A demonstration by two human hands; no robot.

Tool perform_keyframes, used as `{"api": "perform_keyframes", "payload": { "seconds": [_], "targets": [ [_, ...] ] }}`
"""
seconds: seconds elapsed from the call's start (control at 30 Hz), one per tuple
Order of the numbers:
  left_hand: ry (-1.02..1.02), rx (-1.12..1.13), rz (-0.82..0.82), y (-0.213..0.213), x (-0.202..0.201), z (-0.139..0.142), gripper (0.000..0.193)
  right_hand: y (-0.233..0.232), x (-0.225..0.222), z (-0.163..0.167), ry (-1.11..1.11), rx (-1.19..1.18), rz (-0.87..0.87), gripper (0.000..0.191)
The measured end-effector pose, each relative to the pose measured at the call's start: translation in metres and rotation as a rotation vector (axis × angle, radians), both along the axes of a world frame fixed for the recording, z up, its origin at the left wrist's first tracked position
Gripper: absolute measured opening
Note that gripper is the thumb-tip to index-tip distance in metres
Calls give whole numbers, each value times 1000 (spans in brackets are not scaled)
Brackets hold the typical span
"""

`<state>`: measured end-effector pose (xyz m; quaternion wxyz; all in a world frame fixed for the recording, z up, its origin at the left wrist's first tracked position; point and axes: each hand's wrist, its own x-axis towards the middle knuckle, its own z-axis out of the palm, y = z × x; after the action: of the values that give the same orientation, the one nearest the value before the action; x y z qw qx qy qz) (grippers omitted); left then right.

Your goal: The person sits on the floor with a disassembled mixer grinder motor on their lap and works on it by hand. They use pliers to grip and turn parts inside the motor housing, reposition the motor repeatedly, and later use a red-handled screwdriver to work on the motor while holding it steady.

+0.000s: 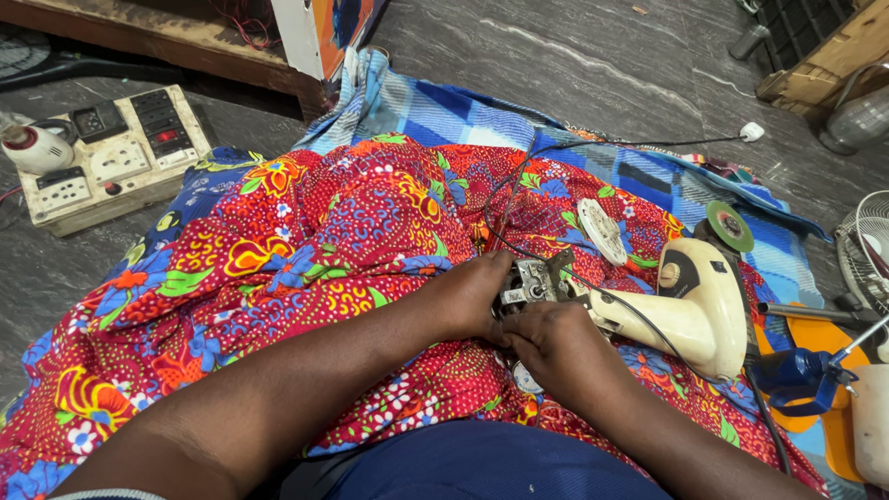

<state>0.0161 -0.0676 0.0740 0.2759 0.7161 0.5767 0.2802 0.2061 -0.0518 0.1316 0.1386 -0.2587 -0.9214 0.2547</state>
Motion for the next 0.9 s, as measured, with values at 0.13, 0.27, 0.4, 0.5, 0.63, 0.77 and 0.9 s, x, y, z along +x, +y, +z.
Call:
{"api": "perform_keyframes", "payload": {
  "seconds": [0.13, 0.27, 0.4, 0.5, 0.63, 0.77, 0.9],
  "targets": [
    [-18, -11, 12, -1, -1, 2, 80, 4, -2, 2, 29, -69, -65, 14],
    [-5, -11, 16, 0, -2, 0, 81, -5, -1, 0, 55, -68, -86, 12],
    [5, 12, 23, 0, -2, -1, 81, -13, -4, -2, 85, -103, -84, 11],
    [13, -2, 13, -1, -2, 0, 80, -14, -6, -5, 68, -49, -132, 10],
    [-31, -16, 8, -3, -3, 2, 79, -13, -4, -13, 79, 77, -178, 13],
    [-10, -4, 6, -2, -4, 1, 80, -12, 2, -25, 96, 112, -132, 13],
    [44, 9, 14, -1, -1, -2, 82, -9, -1, -35, 34, 169, -90, 16]
  ]
}}
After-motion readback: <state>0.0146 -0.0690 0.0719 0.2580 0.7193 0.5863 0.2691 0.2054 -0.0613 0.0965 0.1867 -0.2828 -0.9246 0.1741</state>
